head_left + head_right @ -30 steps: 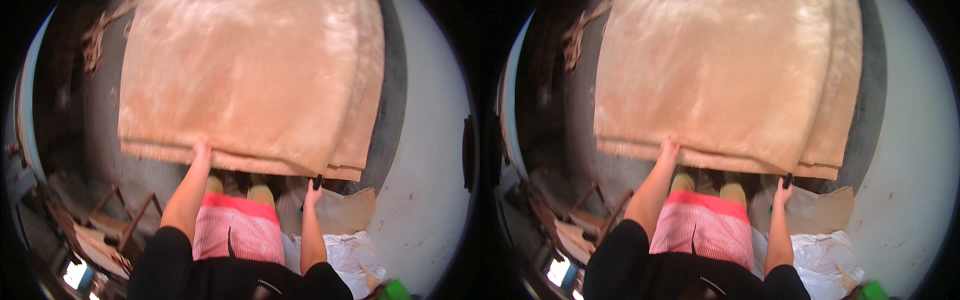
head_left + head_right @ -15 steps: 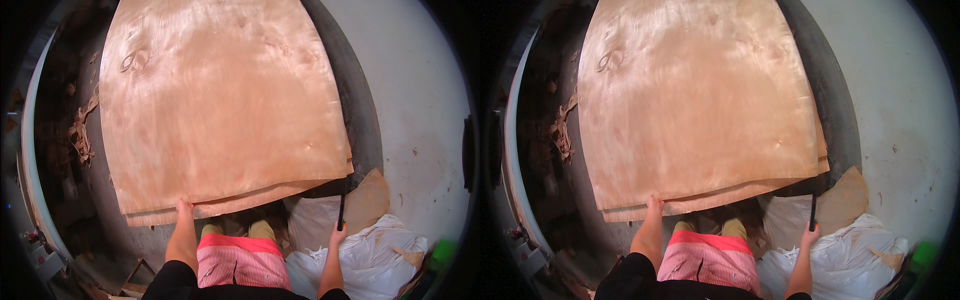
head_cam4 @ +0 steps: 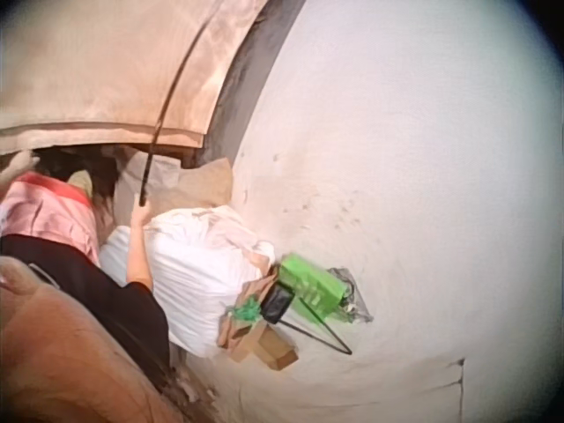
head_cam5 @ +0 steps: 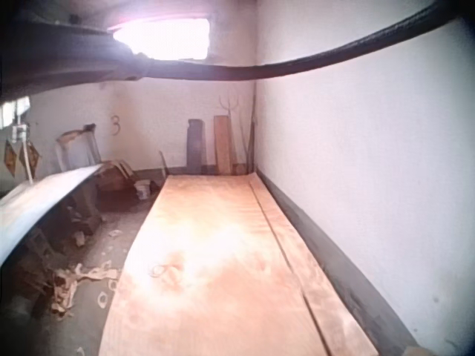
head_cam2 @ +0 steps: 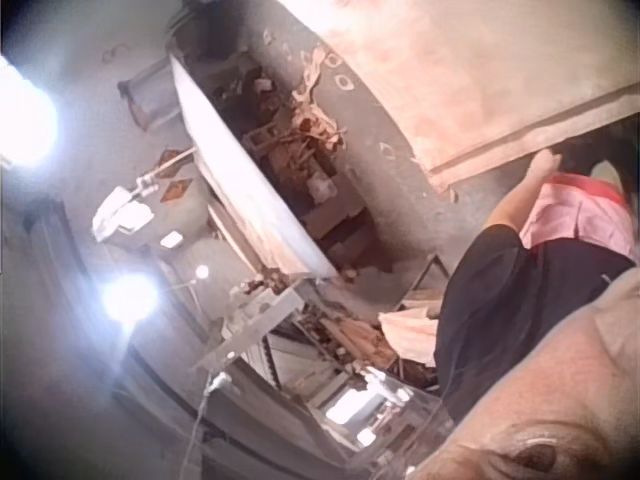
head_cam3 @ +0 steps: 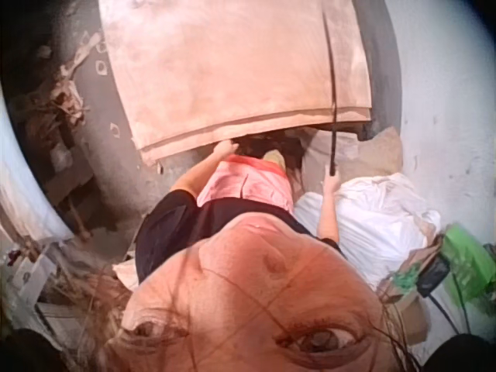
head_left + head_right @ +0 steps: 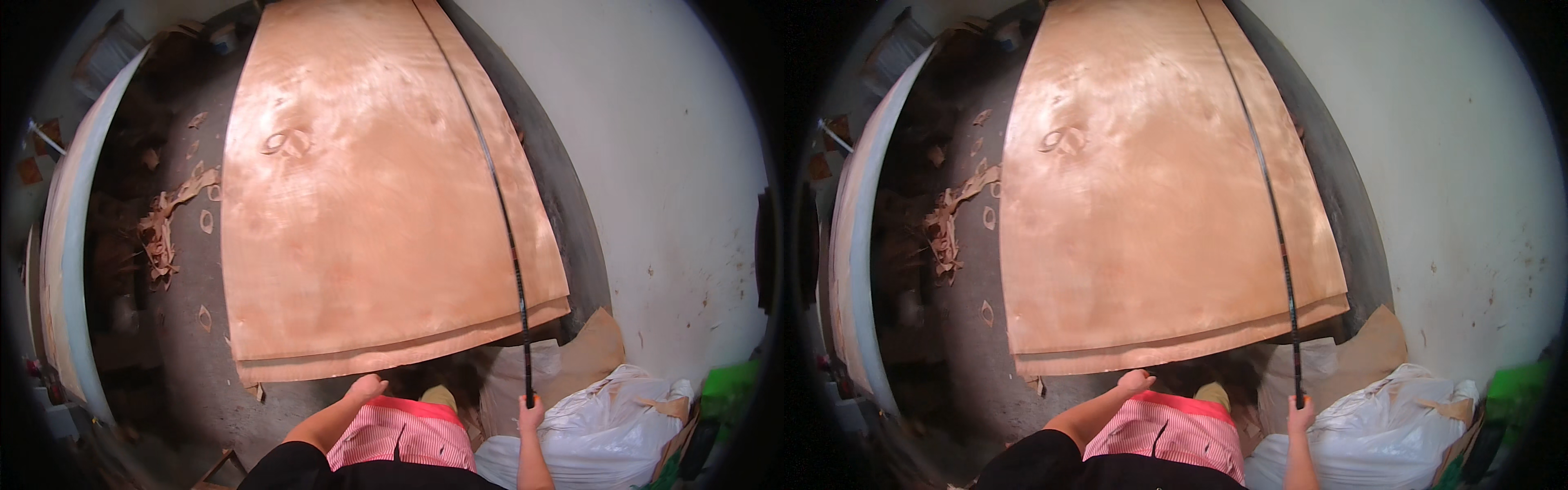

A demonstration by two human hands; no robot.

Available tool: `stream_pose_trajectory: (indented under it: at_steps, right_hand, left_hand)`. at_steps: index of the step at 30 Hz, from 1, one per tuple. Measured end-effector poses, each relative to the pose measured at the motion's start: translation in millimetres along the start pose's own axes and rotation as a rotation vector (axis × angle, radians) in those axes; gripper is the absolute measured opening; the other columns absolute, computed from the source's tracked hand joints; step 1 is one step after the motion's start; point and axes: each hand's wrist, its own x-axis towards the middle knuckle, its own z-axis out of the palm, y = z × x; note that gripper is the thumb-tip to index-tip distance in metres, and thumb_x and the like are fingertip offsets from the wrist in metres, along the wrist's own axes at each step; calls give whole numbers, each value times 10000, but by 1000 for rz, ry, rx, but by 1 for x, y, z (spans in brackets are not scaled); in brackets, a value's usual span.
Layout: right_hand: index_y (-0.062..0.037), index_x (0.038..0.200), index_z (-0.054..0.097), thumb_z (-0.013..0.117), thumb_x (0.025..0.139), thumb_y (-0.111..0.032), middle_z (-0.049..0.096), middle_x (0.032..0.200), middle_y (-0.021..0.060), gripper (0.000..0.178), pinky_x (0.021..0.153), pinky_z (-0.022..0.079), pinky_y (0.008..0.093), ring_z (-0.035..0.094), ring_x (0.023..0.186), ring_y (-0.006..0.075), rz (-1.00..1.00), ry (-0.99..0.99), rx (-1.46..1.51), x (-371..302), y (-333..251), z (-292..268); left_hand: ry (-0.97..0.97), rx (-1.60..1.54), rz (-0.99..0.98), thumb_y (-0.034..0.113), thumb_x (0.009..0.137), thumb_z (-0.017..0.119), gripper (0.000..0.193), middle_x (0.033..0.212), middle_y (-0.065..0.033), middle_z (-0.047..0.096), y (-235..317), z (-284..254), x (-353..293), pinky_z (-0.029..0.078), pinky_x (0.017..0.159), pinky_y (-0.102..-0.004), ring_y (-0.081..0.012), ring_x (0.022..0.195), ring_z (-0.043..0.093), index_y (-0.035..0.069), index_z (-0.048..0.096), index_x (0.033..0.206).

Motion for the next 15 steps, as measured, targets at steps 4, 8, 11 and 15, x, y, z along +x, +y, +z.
stream_pose_trajectory:
  at_steps: [4, 8, 11, 15]
  right_hand:
    - [-35, 855, 534, 655, 706, -272, 564, 577, 126, 305, 531, 451, 384, 559, 536, 300, 54, -426, 227, -65, -45, 33]
    - [-7, 873, 509, 557, 755, -244, 585, 637, 184, 269, 570, 466, 417, 588, 602, 347, -225, -486, -8, -124, -74, 61]
    - [-13, 883, 516, 565, 731, -239, 591, 708, 209, 277, 610, 469, 426, 592, 692, 355, -239, -590, -63, -165, -61, 61]
    - [-25, 896, 520, 579, 718, -231, 591, 747, 208, 279, 633, 469, 432, 585, 726, 368, -301, -660, -39, -216, -64, 67]
  left_hand:
    - [155, -192, 179, 368, 806, 454, 400, 956, -150, 612, -37, -12, -23, 440, 805, -365, -288, 907, 578, 61, 589, 1024]
    - [321, -435, 213, 362, 806, 468, 377, 897, -114, 634, -152, -19, -7, 451, 762, -347, -240, 857, 597, 62, 606, 989]
    - [480, -459, 36, 327, 803, 486, 322, 808, -87, 647, -209, -44, -83, 460, 707, -341, -224, 768, 610, 64, 632, 918]
    - [630, -463, -61, 267, 795, 515, 268, 698, -88, 632, -339, -18, -133, 461, 572, -310, -178, 619, 599, 28, 637, 797]
